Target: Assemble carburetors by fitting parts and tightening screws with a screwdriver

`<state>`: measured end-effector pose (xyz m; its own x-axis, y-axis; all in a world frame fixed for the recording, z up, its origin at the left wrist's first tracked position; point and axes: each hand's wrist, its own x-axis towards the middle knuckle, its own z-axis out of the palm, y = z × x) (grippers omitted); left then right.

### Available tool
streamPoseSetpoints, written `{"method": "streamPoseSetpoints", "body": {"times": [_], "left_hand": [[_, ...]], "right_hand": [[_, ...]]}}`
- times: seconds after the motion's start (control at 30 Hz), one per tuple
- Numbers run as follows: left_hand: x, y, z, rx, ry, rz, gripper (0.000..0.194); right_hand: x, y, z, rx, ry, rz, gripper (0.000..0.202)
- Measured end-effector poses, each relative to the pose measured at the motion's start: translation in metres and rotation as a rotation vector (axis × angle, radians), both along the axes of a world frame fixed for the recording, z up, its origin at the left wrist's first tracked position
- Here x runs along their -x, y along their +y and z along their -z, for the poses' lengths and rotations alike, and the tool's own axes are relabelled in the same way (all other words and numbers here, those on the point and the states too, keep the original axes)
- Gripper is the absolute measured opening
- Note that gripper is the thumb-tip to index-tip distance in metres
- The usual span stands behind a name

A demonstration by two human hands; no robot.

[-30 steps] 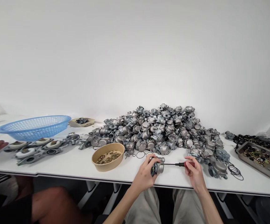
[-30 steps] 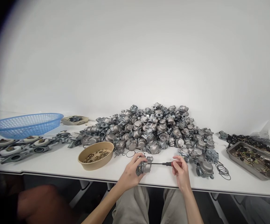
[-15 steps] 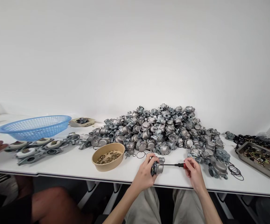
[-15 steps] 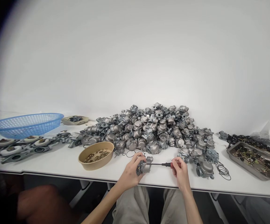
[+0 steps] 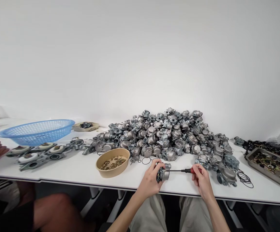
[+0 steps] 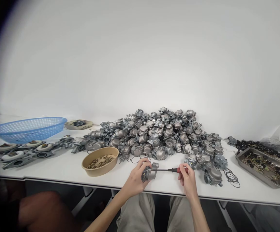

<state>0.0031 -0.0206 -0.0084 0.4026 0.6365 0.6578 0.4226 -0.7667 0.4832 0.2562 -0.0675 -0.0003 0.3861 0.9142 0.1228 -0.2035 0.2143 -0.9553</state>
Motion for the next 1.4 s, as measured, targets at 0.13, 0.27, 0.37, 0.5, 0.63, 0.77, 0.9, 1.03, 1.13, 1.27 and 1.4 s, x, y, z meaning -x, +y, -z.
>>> {"method": "streamPoseSetpoints", "body": {"times": [0.13,0.27,0.37,0.5,0.63,0.77,0.9,1.03,1.13,1.27,1.4], "left_hand": [[0.0001,-0.0004,0.0,-0.008,-0.005,0.002,0.047],[-0.0006,-0.0008,-0.0007,-0.022,-0.013,0.023,0.047],[-0.0009,-0.0007,-0.0008,-0.03,-0.024,0.02,0.046],[-0.0004,0.0003,0.0002,-0.026,-0.033,0.009,0.045],[0.0,0.0011,0.0007,-0.027,-0.043,-0.004,0.045],[-0.0005,0.0004,0.0003,-0.028,-0.043,-0.01,0.045],[-0.0004,0.0005,0.0008,-0.022,-0.031,0.008,0.046],[0.0005,0.0017,0.0013,0.007,-0.034,0.01,0.047],[0.0007,0.0021,0.001,0.019,-0.031,0.005,0.046],[-0.0003,0.0015,0.0001,0.008,-0.018,0.034,0.045],[-0.0008,0.0013,0.0014,-0.011,-0.022,0.018,0.044]], "right_hand": [[0.0012,0.0028,0.003,0.01,0.012,0.021,0.056],[-0.0006,0.0015,0.0028,-0.066,-0.003,-0.023,0.057],[-0.0013,0.0002,0.0018,-0.048,-0.034,-0.016,0.055],[0.0007,-0.0005,0.0017,0.014,-0.084,0.013,0.058],[0.0023,-0.0017,0.0006,-0.004,-0.091,0.006,0.059],[-0.0009,-0.0035,-0.0004,-0.096,-0.017,-0.075,0.048],[-0.0036,-0.0012,0.0042,-0.102,-0.018,-0.078,0.049],[-0.0011,0.0031,0.0091,-0.051,-0.105,-0.02,0.057],[-0.0003,0.003,0.0087,-0.08,-0.148,-0.02,0.054],[-0.0042,-0.0009,0.0067,-0.168,-0.083,-0.07,0.041],[-0.0069,-0.0011,0.0089,-0.125,-0.077,-0.071,0.038]]}}
